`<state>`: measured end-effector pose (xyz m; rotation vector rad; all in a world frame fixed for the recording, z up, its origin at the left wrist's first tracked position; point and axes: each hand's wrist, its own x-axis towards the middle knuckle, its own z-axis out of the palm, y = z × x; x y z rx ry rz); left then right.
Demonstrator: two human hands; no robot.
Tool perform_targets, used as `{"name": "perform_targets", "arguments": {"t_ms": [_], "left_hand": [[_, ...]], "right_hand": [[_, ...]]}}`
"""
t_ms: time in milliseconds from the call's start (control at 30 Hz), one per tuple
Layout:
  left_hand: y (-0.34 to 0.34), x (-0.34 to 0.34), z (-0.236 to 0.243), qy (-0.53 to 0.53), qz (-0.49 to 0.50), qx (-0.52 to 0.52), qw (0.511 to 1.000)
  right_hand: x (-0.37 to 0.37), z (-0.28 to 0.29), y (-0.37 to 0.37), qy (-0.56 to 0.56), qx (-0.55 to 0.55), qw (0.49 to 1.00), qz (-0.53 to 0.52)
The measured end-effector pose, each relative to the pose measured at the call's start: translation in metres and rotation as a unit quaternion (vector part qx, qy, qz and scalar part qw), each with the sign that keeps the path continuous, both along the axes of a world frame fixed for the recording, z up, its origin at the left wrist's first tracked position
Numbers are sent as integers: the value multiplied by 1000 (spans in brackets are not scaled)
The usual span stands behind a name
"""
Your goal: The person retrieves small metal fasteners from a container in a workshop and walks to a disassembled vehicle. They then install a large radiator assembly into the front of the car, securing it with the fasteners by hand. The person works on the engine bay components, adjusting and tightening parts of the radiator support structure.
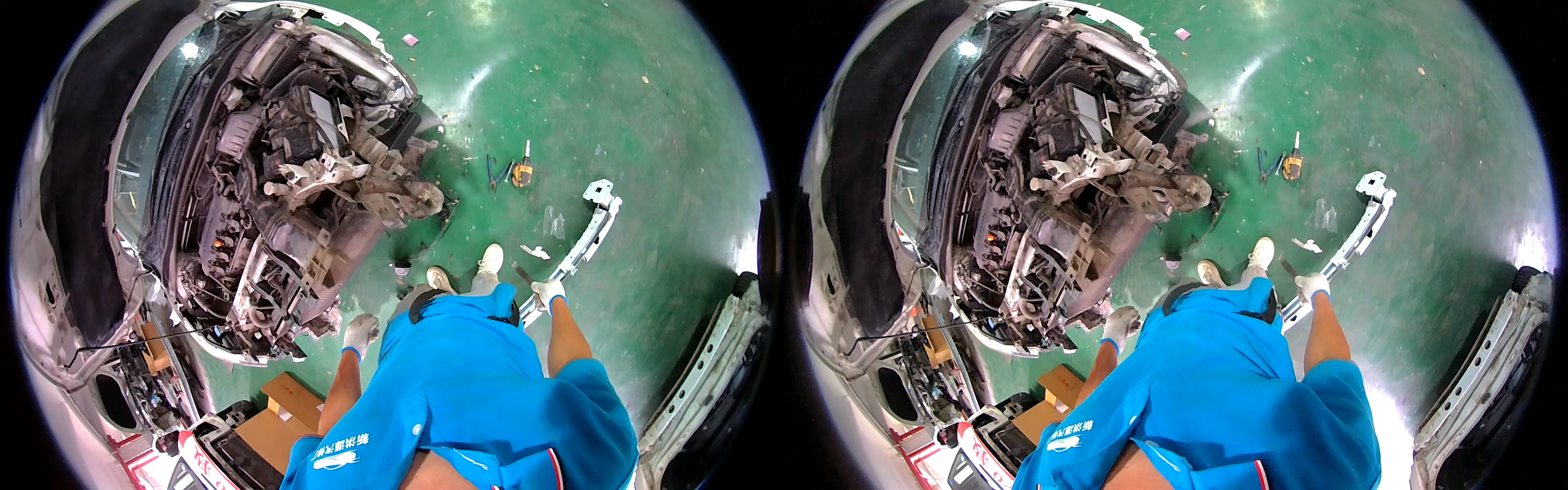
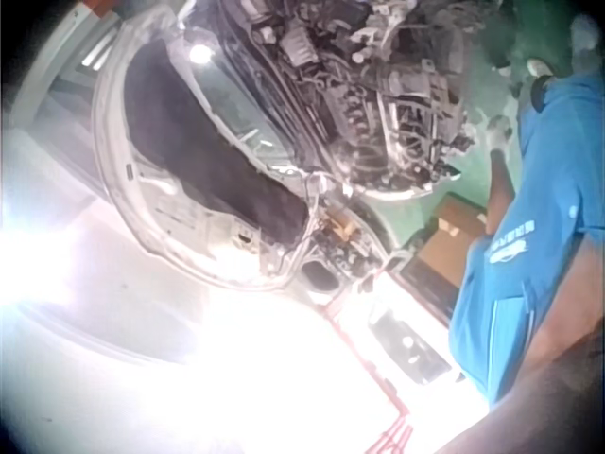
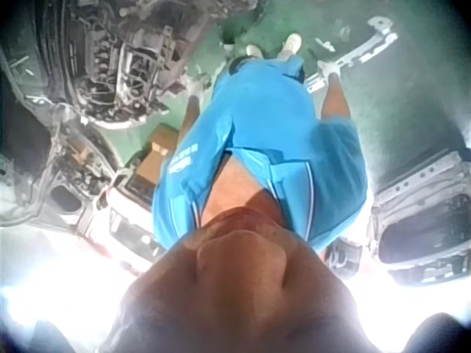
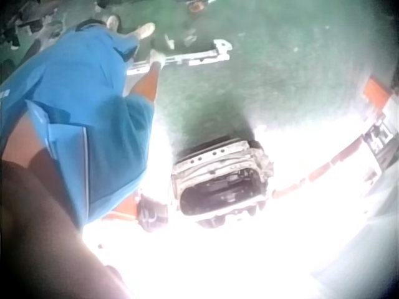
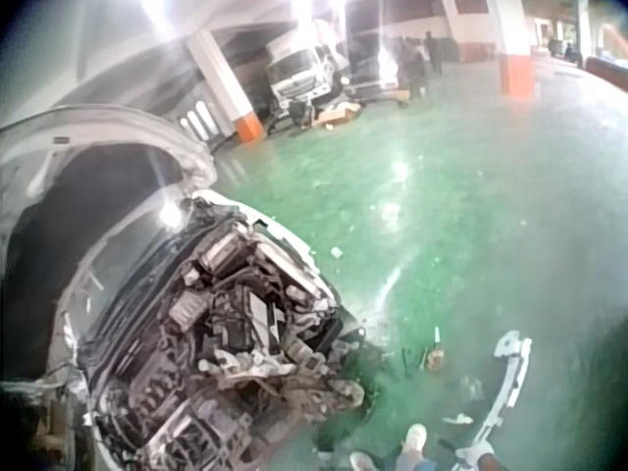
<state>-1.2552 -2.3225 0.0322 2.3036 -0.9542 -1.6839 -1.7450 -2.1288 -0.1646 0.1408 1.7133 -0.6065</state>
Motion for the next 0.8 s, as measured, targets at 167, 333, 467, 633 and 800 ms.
{"name": "perform_targets", "arguments": {"t_ms": [167,333,467,633,800], "left_hand": [[8,4,-4,4,4,12,1000],[11,8,-3,4,0,12,1000],[10,3,2,-5,-2,7,1000],[5,2,8,-4,-11,7,1000],[3,-12,8,-4,-11,-1,1000]], "right_hand": [[4,-16,4,-67,-15,996,-58],[10,-27,1,-67,-6,997,-45],[7,-23,-4,-60,-20,997,-39],[5,8,-22,-59,-36,997,-29],[1,-2,-15,-23,-41,999,-20]]}}
